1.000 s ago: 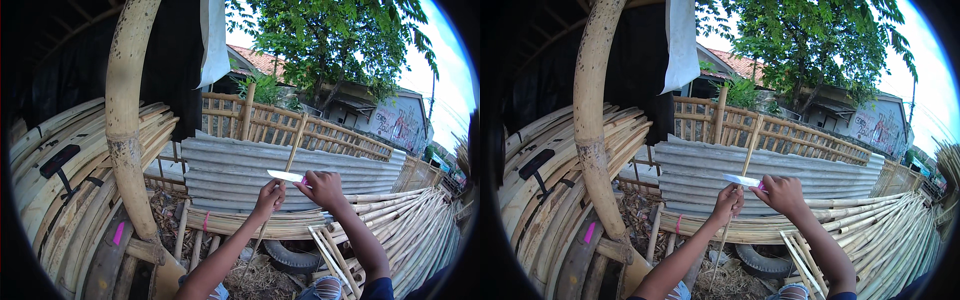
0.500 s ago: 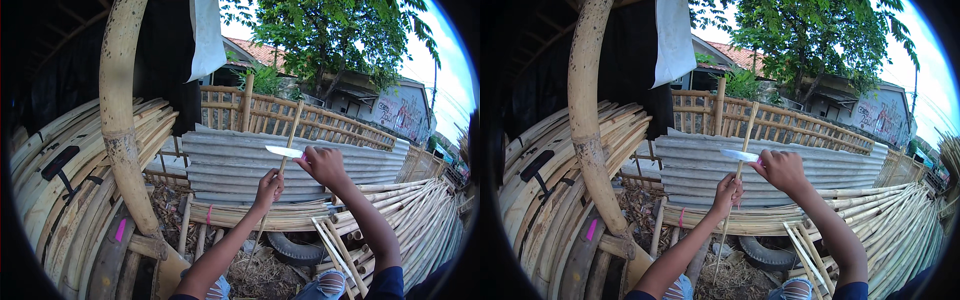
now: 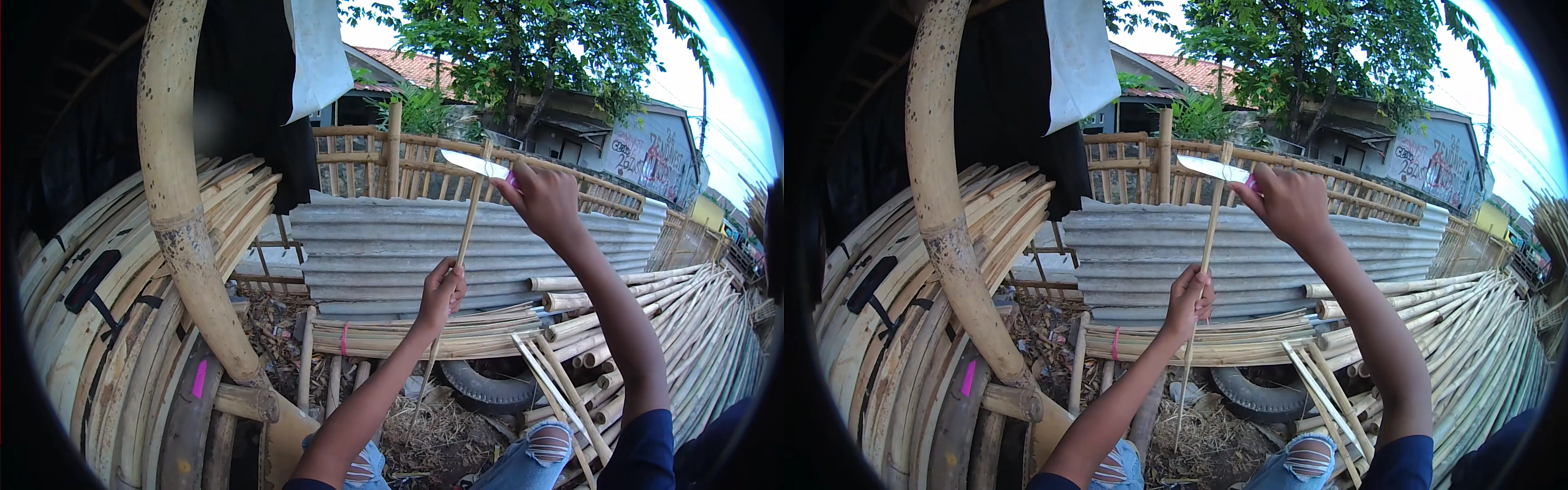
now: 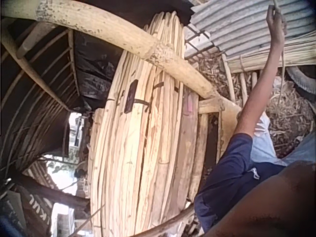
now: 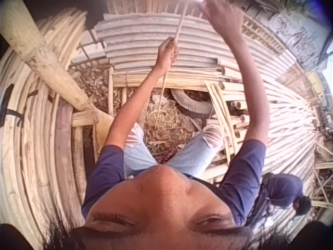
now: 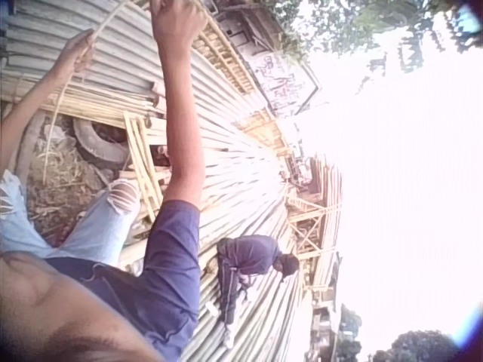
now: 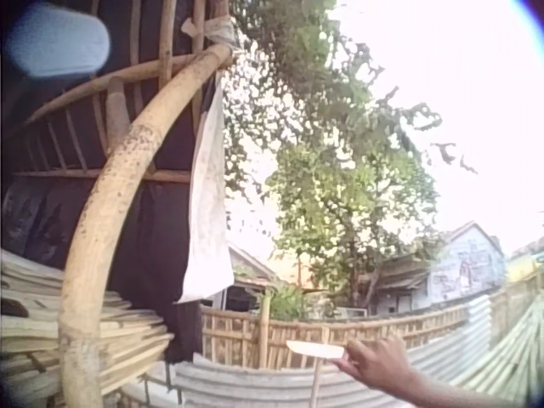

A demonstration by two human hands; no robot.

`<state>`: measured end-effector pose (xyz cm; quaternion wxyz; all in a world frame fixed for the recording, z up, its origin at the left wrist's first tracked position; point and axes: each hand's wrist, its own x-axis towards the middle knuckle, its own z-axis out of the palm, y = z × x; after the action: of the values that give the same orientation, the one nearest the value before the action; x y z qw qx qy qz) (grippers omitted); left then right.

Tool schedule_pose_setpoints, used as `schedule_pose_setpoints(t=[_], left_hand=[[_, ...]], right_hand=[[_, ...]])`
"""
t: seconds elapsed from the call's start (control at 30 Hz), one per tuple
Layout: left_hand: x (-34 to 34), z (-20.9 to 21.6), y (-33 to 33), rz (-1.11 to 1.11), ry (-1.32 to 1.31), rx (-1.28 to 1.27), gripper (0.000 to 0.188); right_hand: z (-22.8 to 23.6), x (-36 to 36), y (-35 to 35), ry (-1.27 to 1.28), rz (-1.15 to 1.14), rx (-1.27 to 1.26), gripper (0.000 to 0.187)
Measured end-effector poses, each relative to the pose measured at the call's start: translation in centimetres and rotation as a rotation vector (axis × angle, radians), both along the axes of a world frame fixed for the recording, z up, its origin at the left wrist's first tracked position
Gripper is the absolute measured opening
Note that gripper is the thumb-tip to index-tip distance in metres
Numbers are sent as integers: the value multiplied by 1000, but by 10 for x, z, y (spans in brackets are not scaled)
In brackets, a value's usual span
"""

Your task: The person is using a small knife to shave and smooth a thin bamboo stick while seated outdoors near a pile of bamboo.

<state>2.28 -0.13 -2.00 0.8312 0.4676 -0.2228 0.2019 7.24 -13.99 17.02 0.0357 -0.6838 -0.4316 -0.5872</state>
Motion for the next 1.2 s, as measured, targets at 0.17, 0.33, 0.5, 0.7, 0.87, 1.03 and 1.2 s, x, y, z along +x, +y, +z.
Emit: schedule_pose_setpoints(t=[0.17, 0.33, 0.5, 0.7, 0.87, 1.03, 1.2], left_hand=[[-1, 0, 4, 21, 10, -5, 26], [1, -1, 9, 23, 6, 1, 26], [4, -2, 10, 12, -43, 21, 29], [0, -1, 5, -63, -51, 8, 34], [2, -2, 13, -145, -70, 14, 39], [3, -2, 18, -314, -82, -8, 42], [4, 0, 10, -271, -75, 3, 40]], right_hand=[[-21, -2, 4, 78, 36, -171, 39], [-37, 3, -1, -4, 53, -319, 41], [28, 11, 2, 57, -185, 105, 40], [3, 13, -4, 160, -103, 158, 43], [-8, -5, -15, 491, 76, 320, 40], [-41, -13, -8, 134, 71, -365, 42], [-19, 2, -5, -24, 66, -167, 41]])
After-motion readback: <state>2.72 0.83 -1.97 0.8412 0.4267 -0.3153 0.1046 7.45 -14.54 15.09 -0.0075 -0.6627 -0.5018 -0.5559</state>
